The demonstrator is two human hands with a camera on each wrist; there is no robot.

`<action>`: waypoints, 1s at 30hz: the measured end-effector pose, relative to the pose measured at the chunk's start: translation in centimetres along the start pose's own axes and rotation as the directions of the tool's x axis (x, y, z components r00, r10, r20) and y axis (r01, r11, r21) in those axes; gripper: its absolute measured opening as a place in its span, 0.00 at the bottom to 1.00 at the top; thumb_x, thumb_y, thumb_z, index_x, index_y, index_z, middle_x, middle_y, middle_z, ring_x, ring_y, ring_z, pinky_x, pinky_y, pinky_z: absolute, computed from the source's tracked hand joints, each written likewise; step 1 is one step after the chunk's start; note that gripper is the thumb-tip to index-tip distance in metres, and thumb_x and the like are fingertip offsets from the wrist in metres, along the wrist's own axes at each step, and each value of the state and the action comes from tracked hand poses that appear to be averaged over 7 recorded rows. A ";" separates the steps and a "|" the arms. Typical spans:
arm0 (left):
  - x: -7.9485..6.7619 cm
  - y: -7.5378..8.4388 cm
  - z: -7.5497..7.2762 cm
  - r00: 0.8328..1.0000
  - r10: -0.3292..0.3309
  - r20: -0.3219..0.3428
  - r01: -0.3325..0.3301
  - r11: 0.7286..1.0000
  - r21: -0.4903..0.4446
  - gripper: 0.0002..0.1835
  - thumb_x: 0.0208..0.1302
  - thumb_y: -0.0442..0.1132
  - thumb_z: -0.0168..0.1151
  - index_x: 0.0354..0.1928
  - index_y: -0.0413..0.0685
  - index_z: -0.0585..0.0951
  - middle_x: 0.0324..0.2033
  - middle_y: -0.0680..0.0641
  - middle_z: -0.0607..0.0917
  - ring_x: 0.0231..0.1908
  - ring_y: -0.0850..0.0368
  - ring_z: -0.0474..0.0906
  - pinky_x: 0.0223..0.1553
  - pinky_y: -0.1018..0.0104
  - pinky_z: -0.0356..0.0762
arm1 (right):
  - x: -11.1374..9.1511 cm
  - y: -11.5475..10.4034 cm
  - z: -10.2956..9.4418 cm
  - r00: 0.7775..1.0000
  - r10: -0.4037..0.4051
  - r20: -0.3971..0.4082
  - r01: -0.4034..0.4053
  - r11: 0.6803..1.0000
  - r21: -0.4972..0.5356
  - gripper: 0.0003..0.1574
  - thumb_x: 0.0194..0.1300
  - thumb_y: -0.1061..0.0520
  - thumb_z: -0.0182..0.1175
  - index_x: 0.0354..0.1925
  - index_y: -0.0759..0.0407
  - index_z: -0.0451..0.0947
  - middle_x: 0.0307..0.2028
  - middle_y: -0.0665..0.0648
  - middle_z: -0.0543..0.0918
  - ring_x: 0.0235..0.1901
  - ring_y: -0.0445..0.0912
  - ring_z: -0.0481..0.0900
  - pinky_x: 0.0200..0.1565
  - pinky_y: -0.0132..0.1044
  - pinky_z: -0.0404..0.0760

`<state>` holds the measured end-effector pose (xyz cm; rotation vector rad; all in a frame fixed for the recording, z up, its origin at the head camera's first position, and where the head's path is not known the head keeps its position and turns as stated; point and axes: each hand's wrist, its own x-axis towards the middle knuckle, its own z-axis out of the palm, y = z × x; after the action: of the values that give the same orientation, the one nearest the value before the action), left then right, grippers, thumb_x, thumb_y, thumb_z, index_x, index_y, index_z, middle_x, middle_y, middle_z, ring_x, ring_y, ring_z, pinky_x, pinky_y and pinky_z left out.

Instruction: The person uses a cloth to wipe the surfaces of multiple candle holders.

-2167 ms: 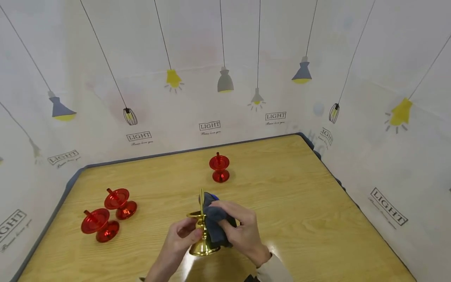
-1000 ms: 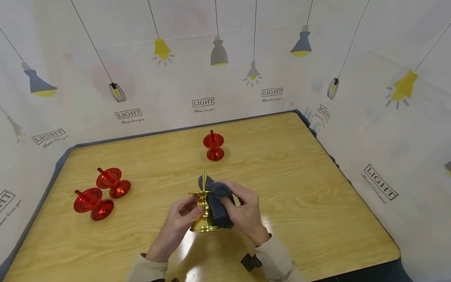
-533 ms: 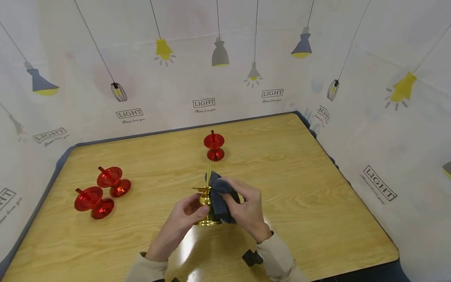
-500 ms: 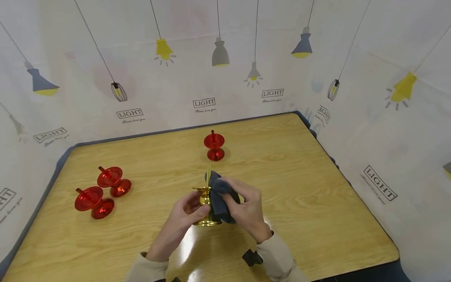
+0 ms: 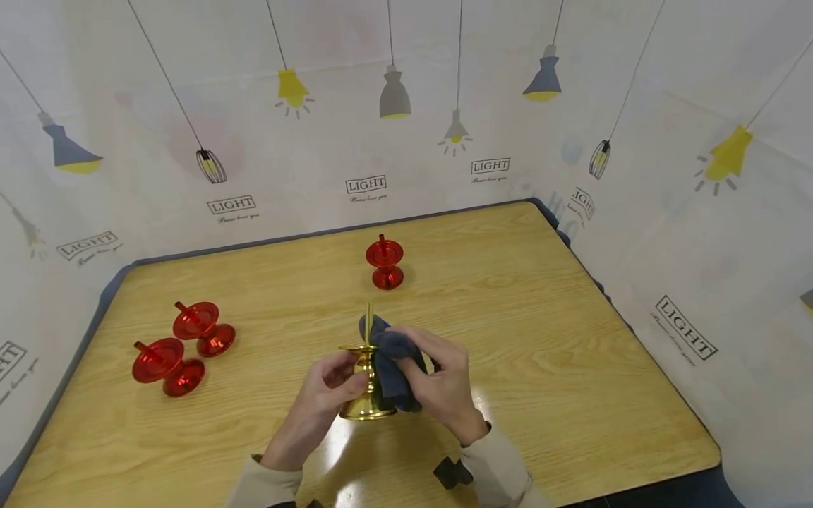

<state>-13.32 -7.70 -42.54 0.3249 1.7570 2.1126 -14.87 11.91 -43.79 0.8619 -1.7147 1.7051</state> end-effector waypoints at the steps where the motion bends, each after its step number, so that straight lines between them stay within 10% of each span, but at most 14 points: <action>1: 0.0 -0.1 -0.1 1.000 -0.002 0.030 0.003 0.999 -0.037 0.27 0.67 0.49 0.68 0.53 0.29 0.78 0.35 0.54 0.85 0.35 0.63 0.80 0.38 0.71 0.78 | -0.1 0.0 0.0 1.000 0.014 -0.005 -0.014 0.999 0.031 0.16 0.63 0.76 0.63 0.50 0.73 0.82 0.45 0.63 0.88 0.49 0.47 0.87 0.53 0.37 0.84; 8: 0.1 -0.3 -0.9 0.981 -0.044 0.189 0.064 0.993 -0.103 0.31 0.74 0.47 0.60 0.66 0.27 0.70 0.40 0.55 0.85 0.39 0.65 0.80 0.41 0.71 0.79 | -0.3 0.0 -0.2 0.998 0.058 -0.014 -0.058 0.998 0.006 0.19 0.60 0.78 0.63 0.51 0.73 0.82 0.46 0.65 0.88 0.50 0.45 0.87 0.53 0.36 0.84; 19: 0.5 -0.1 0.8 0.983 -0.076 -0.168 0.084 0.996 0.037 0.24 0.62 0.43 0.73 0.53 0.32 0.79 0.41 0.46 0.86 0.42 0.57 0.83 0.43 0.69 0.81 | 0.2 0.6 0.0 0.995 -0.101 0.003 0.100 0.981 -0.169 0.14 0.65 0.68 0.66 0.49 0.71 0.84 0.45 0.64 0.89 0.50 0.49 0.88 0.56 0.36 0.82; 30: 0.1 -0.4 -0.4 0.988 -0.059 -0.143 0.064 0.998 0.030 0.24 0.65 0.44 0.71 0.51 0.28 0.79 0.35 0.53 0.88 0.36 0.62 0.83 0.35 0.72 0.77 | 0.1 0.8 0.5 0.995 -0.101 0.017 0.102 0.984 -0.149 0.14 0.67 0.65 0.66 0.49 0.71 0.84 0.44 0.65 0.89 0.50 0.47 0.87 0.56 0.35 0.82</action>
<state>-13.51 -7.93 -42.99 0.1308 1.8594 2.1098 -15.51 11.41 -44.27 0.8738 -1.7492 1.4879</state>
